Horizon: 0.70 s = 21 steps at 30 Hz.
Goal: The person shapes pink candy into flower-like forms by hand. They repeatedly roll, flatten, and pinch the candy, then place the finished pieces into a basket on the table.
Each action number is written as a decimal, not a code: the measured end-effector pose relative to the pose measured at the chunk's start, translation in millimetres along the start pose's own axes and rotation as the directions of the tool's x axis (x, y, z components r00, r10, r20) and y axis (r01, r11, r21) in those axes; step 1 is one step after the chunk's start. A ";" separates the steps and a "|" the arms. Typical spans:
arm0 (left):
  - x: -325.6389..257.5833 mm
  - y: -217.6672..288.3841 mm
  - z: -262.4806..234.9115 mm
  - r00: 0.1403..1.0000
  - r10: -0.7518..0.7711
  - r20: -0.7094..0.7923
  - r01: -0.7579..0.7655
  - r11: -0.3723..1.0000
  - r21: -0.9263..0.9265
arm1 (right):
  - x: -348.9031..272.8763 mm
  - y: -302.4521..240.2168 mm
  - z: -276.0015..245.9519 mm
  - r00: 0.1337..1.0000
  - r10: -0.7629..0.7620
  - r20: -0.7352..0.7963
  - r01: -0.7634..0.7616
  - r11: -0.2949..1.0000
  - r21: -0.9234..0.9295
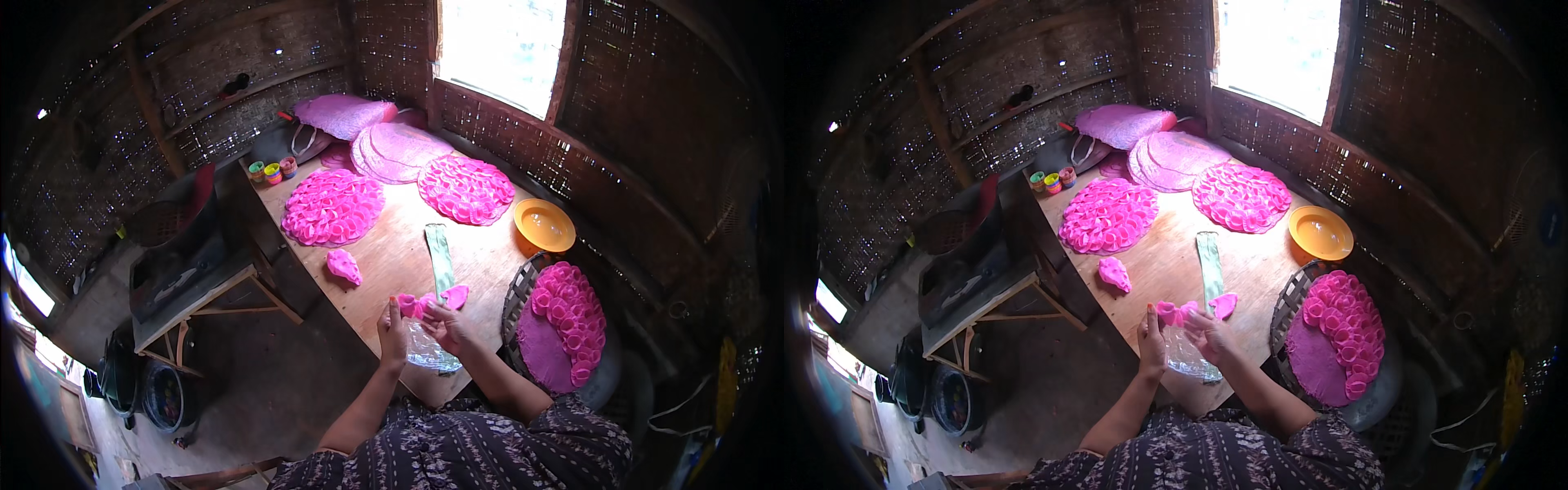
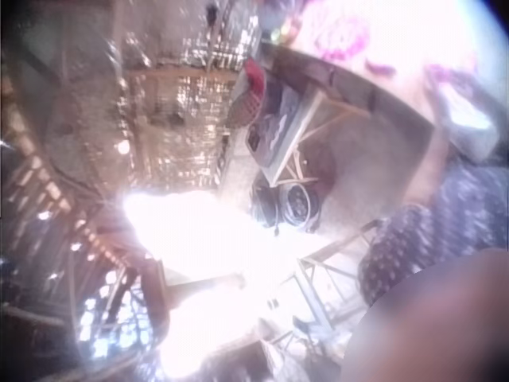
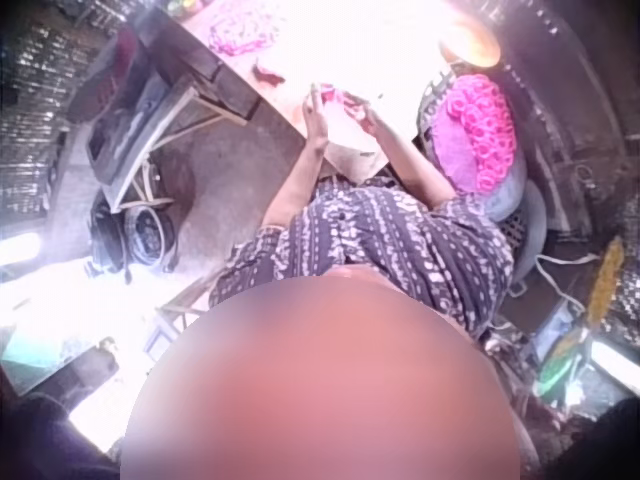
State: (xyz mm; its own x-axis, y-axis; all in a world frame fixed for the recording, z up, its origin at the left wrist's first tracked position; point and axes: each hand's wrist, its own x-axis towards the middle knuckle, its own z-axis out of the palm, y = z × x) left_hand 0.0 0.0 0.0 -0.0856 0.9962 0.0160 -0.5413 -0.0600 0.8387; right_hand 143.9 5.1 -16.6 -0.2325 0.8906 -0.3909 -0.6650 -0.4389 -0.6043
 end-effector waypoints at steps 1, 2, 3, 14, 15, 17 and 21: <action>-1.3 2.7 -1.0 0.999 0.034 -0.003 -0.033 0.994 0.100 | -2.6 -4.5 4.7 0.994 -0.110 0.005 0.110 0.992 -0.061; -0.6 6.0 -1.7 0.995 0.103 0.014 -0.104 0.976 0.192 | -4.1 -10.2 10.3 0.977 -0.211 -0.020 0.208 0.972 -0.110; 2.5 10.9 -3.7 0.999 0.040 0.006 -0.040 0.981 0.190 | -6.3 -16.7 15.6 0.961 -0.267 0.077 0.277 0.941 -0.192; 12.2 39.6 -7.3 0.960 -0.228 0.165 0.208 0.970 0.129 | -33.5 -68.0 47.7 0.886 -0.201 0.417 0.445 0.621 -0.646; 15.2 38.6 -12.7 0.950 -0.244 0.196 0.210 0.961 0.178 | -35.1 -69.3 48.9 0.895 -0.167 0.413 0.421 0.623 -0.660; 19.8 38.5 -20.8 0.921 -0.316 0.229 0.239 0.921 0.308 | -37.0 -71.5 51.0 0.902 -0.157 0.401 0.411 0.595 -0.691; 12.7 42.1 -13.8 0.947 -0.216 0.237 0.141 0.945 0.295 | -37.5 -74.8 52.1 0.917 -0.112 0.384 0.373 0.587 -0.719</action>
State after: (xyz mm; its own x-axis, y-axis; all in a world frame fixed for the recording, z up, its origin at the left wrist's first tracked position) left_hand -35.4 9.2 28.0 0.2341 0.9715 -0.0365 -0.2774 0.1028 0.9552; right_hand 165.4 10.8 79.3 -0.4109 0.9113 -0.0241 0.0330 -0.0115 -0.9994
